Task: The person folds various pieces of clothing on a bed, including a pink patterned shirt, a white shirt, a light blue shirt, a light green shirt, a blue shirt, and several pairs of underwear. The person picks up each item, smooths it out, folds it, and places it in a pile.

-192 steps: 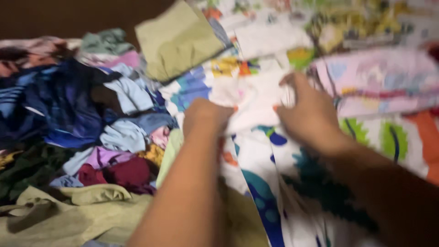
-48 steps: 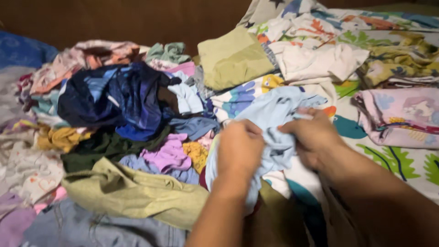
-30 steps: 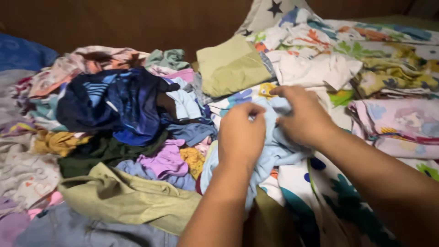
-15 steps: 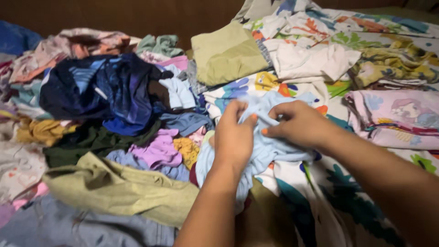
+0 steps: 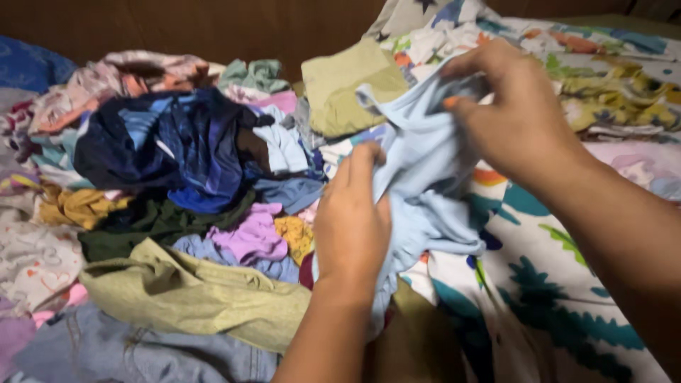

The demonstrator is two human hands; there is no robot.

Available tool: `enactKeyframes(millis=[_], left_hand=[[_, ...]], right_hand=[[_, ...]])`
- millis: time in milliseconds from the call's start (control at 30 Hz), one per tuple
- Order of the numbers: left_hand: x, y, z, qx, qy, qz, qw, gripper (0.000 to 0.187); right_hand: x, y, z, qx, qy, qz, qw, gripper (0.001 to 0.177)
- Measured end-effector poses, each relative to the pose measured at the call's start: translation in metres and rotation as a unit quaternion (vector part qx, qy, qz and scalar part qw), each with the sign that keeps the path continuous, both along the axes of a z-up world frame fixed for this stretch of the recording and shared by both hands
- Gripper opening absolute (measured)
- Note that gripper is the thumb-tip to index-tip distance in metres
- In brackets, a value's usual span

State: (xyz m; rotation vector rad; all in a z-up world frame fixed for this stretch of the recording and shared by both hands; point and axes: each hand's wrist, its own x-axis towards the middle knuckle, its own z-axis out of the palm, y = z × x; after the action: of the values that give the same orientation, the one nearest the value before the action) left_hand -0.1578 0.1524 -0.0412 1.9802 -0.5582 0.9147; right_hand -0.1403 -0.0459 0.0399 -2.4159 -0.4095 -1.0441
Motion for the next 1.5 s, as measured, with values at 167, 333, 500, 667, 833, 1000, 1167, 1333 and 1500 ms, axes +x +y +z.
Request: enactKeyframes(millis=[167,333,500,667,833,1000,1167,1333,1500], left_hand=[[0.009,0.022,0.012,0.15,-0.006,0.09,0.985,0.03],[0.029,0.029,0.015,0.201,0.062,0.092,0.973,0.028],[0.029,0.03,0.037,0.207,0.09,0.04,0.973,0.039],[0.022,0.045,0.066,0.305,0.193,0.145,0.921,0.046],[0.03,0.067,0.062,0.171,0.282,0.027,0.944,0.038],[0.023,0.04,0.026,0.09,0.344,-0.24,0.903,0.038],[0.007,0.027,0.007,0.244,0.349,-0.133,0.895,0.042],[0.021,0.045,-0.001,0.093,0.324,-0.079,0.938,0.038],[0.036,0.079,0.018,-0.045,0.481,-0.159,0.861,0.043]], right_hand=[[-0.013,-0.026,0.014,0.004,-0.109,-0.116,0.987,0.025],[-0.018,-0.043,0.009,0.02,-0.138,-0.111,0.984,0.028],[-0.011,-0.07,0.008,-0.045,-0.157,-0.152,0.975,0.032],[-0.009,-0.09,-0.01,-0.023,-0.072,-0.155,0.985,0.071],[-0.004,-0.075,-0.015,0.099,0.043,-0.131,0.985,0.073],[-0.004,-0.069,-0.009,0.197,0.026,-0.143,0.97,0.073],[0.001,-0.081,-0.009,0.148,-0.057,-0.17,0.973,0.063],[0.009,-0.11,-0.031,0.095,-0.127,-0.205,0.966,0.044],[0.009,-0.126,-0.02,0.312,-0.046,-0.028,0.948,0.035]])
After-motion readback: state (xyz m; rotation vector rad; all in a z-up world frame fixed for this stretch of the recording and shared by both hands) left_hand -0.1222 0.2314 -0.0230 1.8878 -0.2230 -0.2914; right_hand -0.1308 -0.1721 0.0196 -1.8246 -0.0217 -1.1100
